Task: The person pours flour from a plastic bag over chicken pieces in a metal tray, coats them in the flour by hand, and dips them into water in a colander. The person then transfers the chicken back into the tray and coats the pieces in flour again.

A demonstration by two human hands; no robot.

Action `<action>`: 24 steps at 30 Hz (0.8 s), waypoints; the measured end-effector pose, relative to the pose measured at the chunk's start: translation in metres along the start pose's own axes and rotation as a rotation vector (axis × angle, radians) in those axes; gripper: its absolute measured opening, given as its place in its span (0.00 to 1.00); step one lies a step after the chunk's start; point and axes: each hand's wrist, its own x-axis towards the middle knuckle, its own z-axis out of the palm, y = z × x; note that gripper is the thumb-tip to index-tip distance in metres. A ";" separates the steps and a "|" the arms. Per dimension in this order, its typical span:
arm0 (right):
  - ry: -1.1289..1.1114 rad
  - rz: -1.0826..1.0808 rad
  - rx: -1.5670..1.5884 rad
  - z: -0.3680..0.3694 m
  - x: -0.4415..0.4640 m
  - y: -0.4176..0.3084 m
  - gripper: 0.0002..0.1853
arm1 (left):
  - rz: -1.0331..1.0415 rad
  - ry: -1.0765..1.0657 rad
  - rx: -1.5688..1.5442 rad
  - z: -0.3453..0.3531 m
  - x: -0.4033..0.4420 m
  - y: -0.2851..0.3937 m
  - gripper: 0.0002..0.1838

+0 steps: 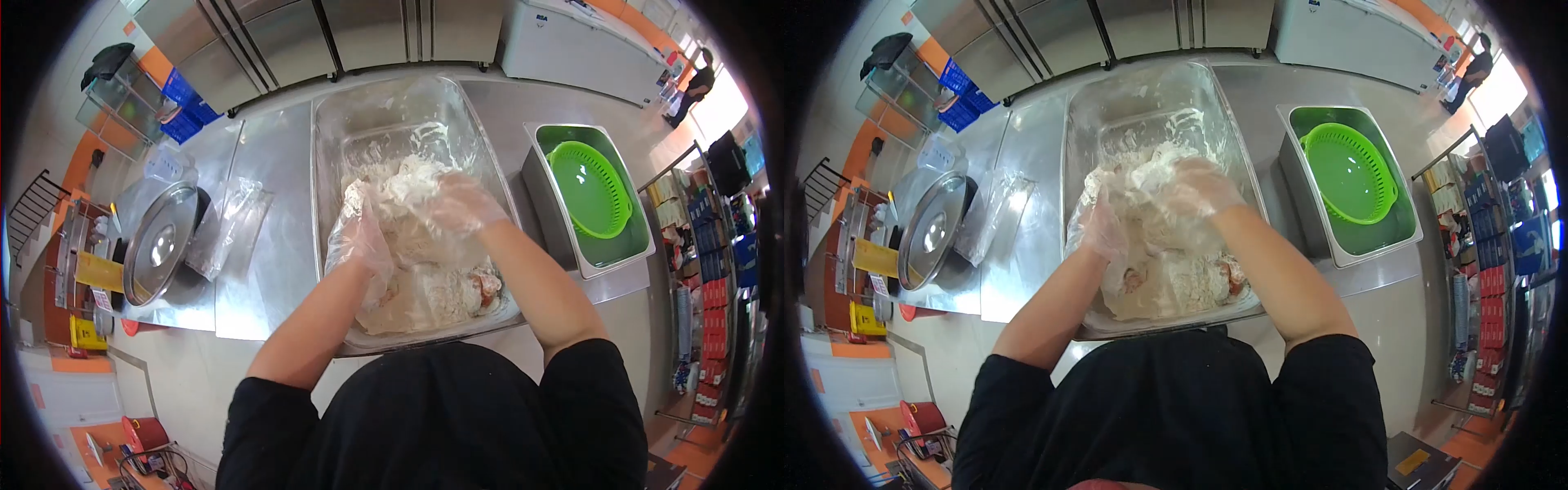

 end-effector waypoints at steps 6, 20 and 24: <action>-0.118 -0.475 -0.354 0.004 0.025 0.065 0.19 | 0.639 -0.271 0.860 -0.051 0.073 -0.020 0.38; -0.506 -0.329 -0.713 0.047 -0.042 0.007 0.15 | 0.456 -0.063 0.425 -0.006 0.036 -0.017 0.35; -0.603 -0.478 -0.874 0.060 -0.048 0.017 0.15 | 0.290 0.017 0.597 -0.026 0.031 -0.009 0.35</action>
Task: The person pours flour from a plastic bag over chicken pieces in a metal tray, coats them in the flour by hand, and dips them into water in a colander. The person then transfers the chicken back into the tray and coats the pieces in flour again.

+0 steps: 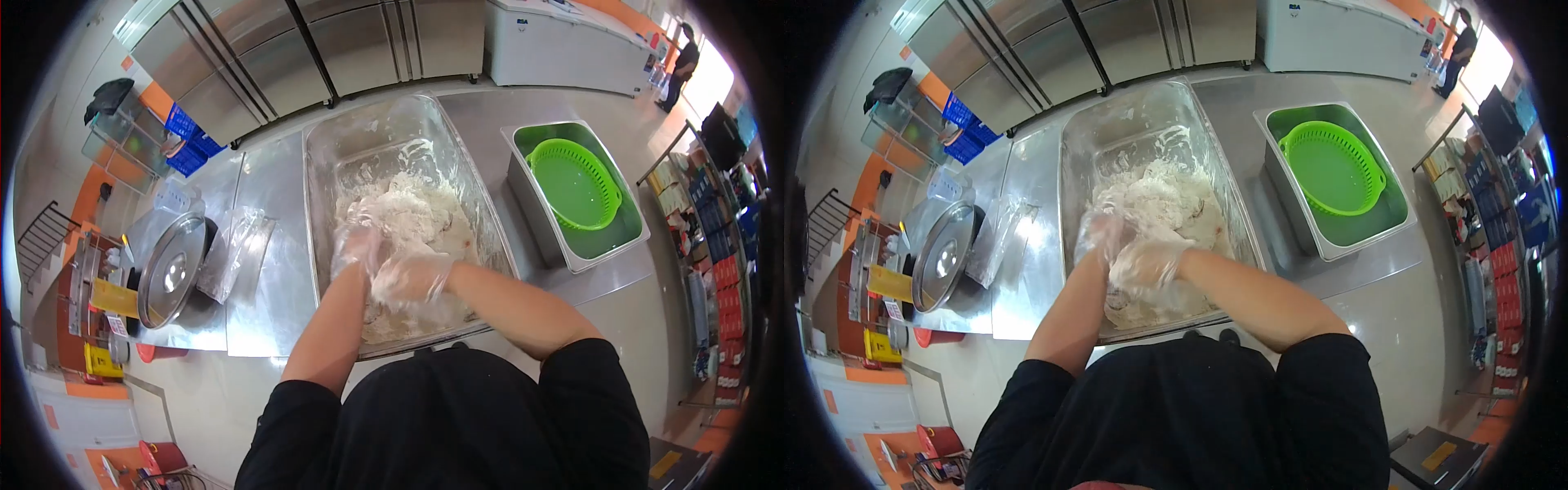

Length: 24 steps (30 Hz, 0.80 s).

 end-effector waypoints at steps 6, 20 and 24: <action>0.152 0.730 -0.173 -0.063 0.005 -0.024 0.18 | -0.343 -0.081 0.334 -0.017 -0.002 -0.001 0.34; 0.191 0.933 0.196 -0.034 0.029 0.051 0.33 | -0.576 0.041 -0.152 0.004 0.023 -0.013 0.26; 0.218 0.758 -0.401 -0.032 0.019 0.058 0.34 | 0.074 -0.114 0.898 -0.023 0.032 -0.030 0.32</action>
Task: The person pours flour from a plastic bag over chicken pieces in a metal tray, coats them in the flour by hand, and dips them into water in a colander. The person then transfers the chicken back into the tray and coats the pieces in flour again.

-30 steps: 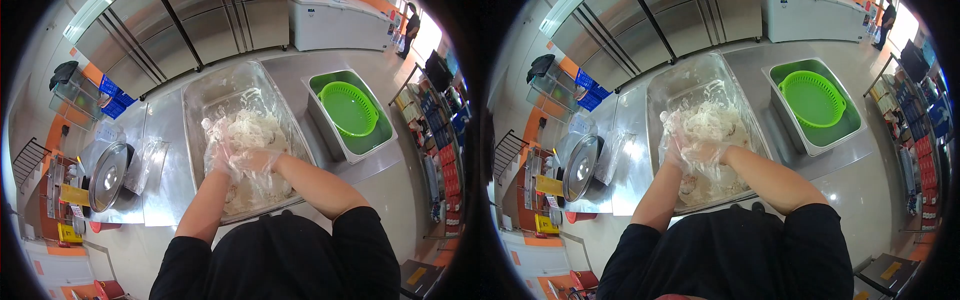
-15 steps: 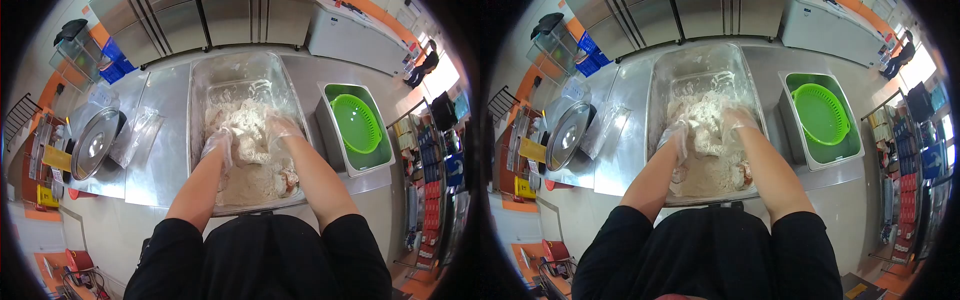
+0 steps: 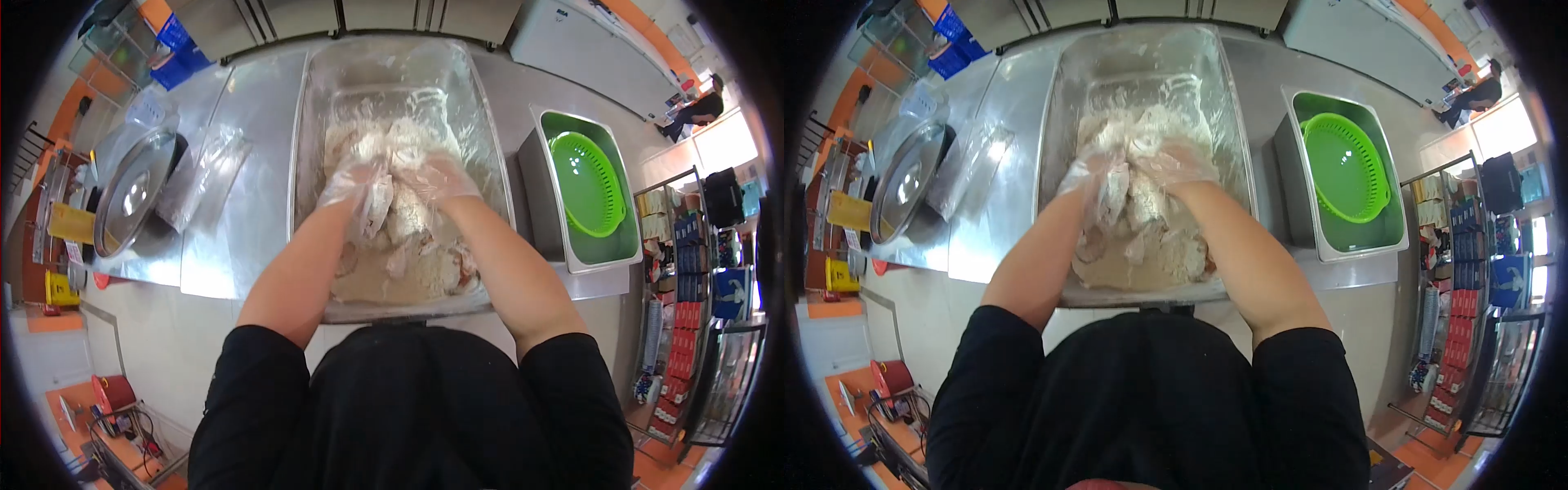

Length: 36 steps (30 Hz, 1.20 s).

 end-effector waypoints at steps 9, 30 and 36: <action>-0.154 -0.553 -0.788 -0.048 -0.032 0.015 0.19 | 0.348 -0.127 0.885 -0.045 -0.075 0.035 0.32; -0.139 -0.265 0.207 0.017 -0.056 -0.005 0.16 | 0.217 -0.071 0.376 0.007 -0.082 0.064 0.24; -0.067 -0.507 0.461 -0.025 -0.050 -0.007 0.18 | 0.360 0.241 0.415 -0.025 -0.049 0.021 0.22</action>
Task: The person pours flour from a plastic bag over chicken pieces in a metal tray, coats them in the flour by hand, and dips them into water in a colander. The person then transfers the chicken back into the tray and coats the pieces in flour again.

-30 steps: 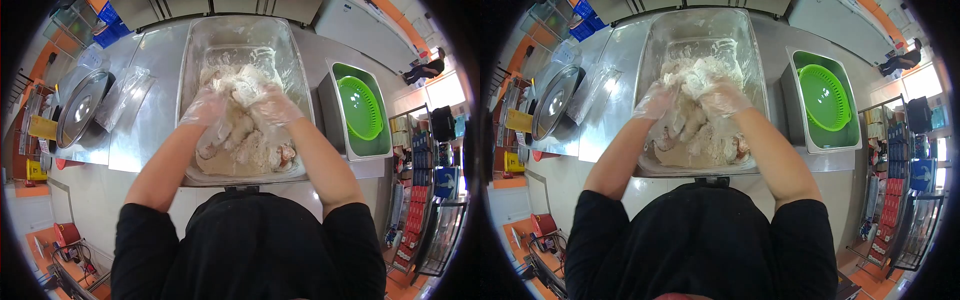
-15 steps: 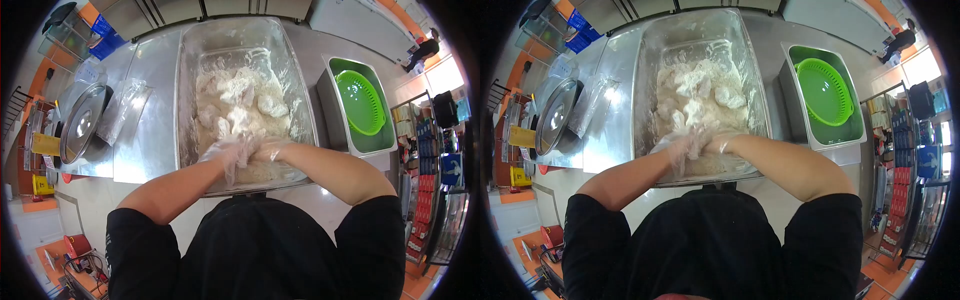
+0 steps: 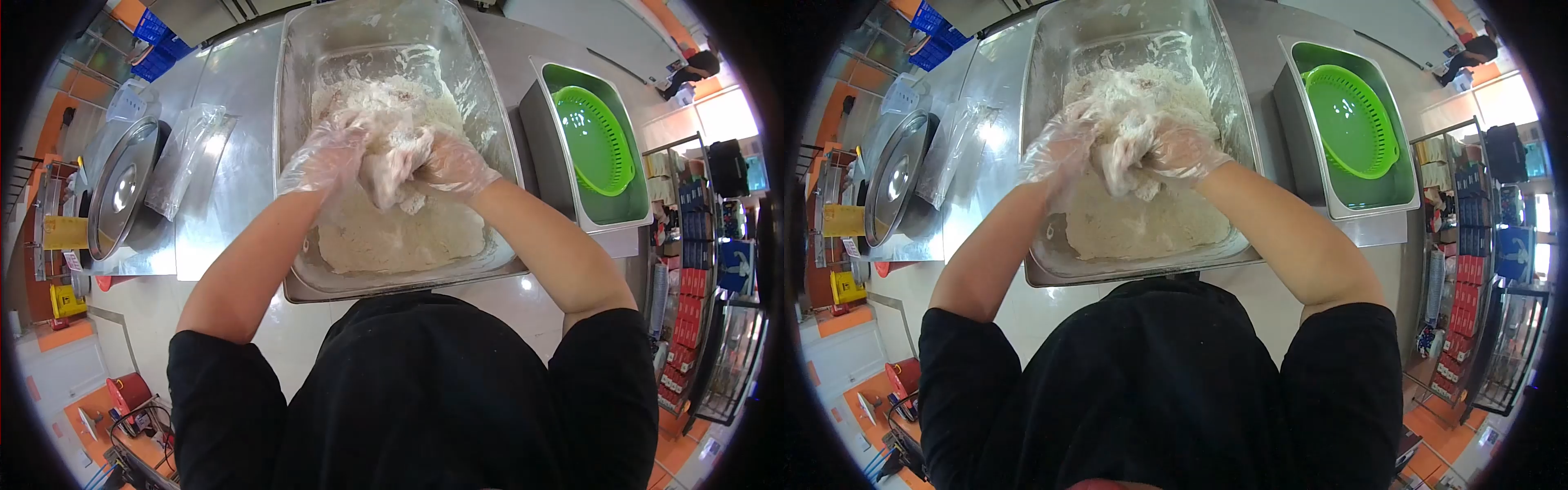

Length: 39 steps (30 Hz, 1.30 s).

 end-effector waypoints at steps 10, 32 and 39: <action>0.192 0.534 -0.278 -0.025 -0.028 -0.024 0.25 | 0.266 -0.661 0.323 -0.054 -0.035 0.036 0.17; -0.376 0.650 -0.021 0.048 -0.019 -0.012 0.19 | -0.732 -0.857 -0.900 0.054 -0.052 0.066 0.37; 0.229 0.720 -0.137 0.025 -0.004 -0.007 0.12 | -0.861 -0.642 -0.617 0.057 -0.011 0.053 0.32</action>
